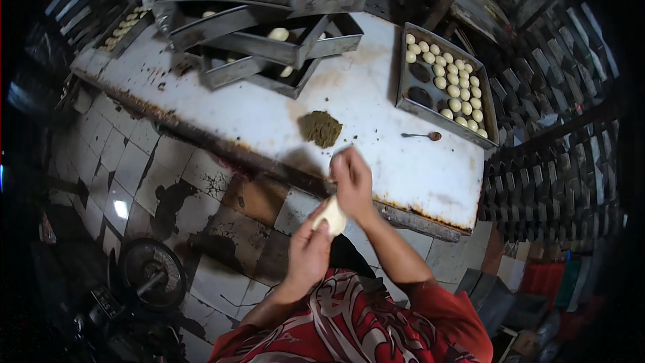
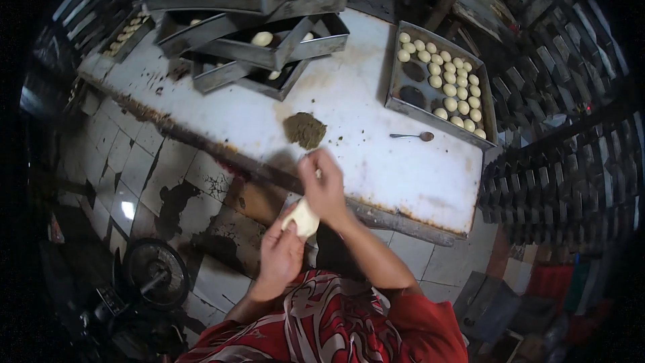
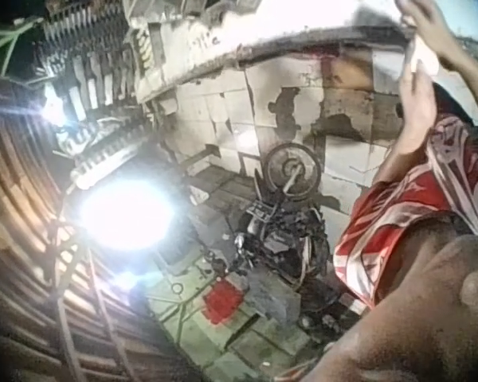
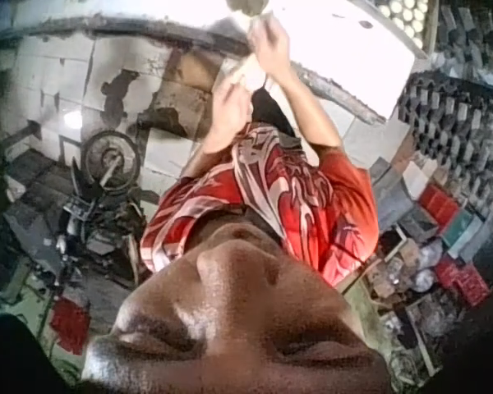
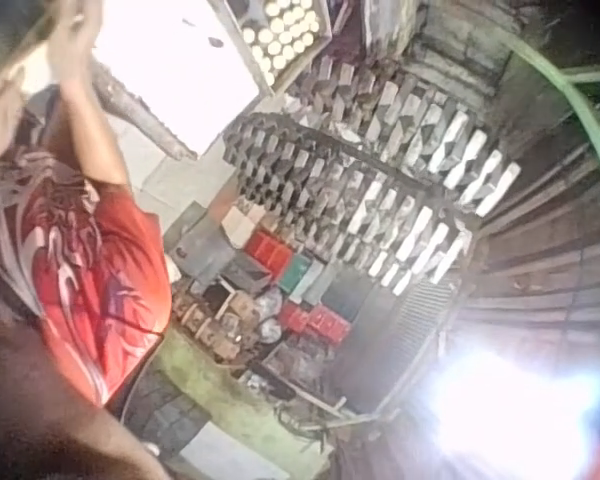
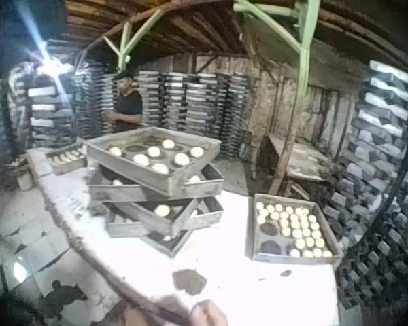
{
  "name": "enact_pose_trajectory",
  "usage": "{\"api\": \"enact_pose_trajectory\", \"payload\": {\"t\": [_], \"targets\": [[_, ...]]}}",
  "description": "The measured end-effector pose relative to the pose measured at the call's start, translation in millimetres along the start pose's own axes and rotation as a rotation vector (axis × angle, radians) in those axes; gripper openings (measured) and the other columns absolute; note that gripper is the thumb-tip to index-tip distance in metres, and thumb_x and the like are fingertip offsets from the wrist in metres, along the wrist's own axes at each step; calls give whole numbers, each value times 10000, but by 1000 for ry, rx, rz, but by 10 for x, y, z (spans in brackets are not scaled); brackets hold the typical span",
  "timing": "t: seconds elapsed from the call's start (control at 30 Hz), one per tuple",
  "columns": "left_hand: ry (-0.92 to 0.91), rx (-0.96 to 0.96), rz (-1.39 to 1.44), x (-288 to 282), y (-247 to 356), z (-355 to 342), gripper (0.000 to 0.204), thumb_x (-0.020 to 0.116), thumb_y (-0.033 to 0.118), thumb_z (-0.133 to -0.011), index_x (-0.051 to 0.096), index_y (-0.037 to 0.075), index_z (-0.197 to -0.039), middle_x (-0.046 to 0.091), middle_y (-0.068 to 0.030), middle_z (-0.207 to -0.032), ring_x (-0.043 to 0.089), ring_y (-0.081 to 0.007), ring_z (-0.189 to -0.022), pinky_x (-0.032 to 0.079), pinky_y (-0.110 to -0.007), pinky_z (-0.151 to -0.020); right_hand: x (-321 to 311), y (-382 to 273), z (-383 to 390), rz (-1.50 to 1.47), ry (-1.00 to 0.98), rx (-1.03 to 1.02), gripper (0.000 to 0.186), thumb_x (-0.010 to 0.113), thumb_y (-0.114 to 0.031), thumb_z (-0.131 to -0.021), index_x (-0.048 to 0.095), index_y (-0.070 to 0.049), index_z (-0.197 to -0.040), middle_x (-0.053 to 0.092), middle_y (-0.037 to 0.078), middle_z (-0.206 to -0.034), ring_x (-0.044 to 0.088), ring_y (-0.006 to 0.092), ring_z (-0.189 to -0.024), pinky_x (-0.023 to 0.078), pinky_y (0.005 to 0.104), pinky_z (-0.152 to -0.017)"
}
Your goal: The recorder is seen filling and shaping small pieces of bread dough with a green paste before placing them onto baking trays.
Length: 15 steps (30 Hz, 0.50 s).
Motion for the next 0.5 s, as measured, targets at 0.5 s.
{"api": "enact_pose_trajectory", "payload": {"t": [0.5], "targets": [[139,-224,382,-994,-530,761,359,407,-90,-793,515,-82,-1136,573,-174,-1139,546,-297,-1107,420,-444,-993,-233,864,-517,989,-147,-383,137,639,-176,-801,704,-59,-834,535,136,-817,490,307,-809,420,398,-710]]}}
Point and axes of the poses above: each hand's wrist, its own z-axis away from the middle knuckle, its own x-axis out of the palm, y = z × x, the point moved 6 cm from there along -z, towards the middle knuckle
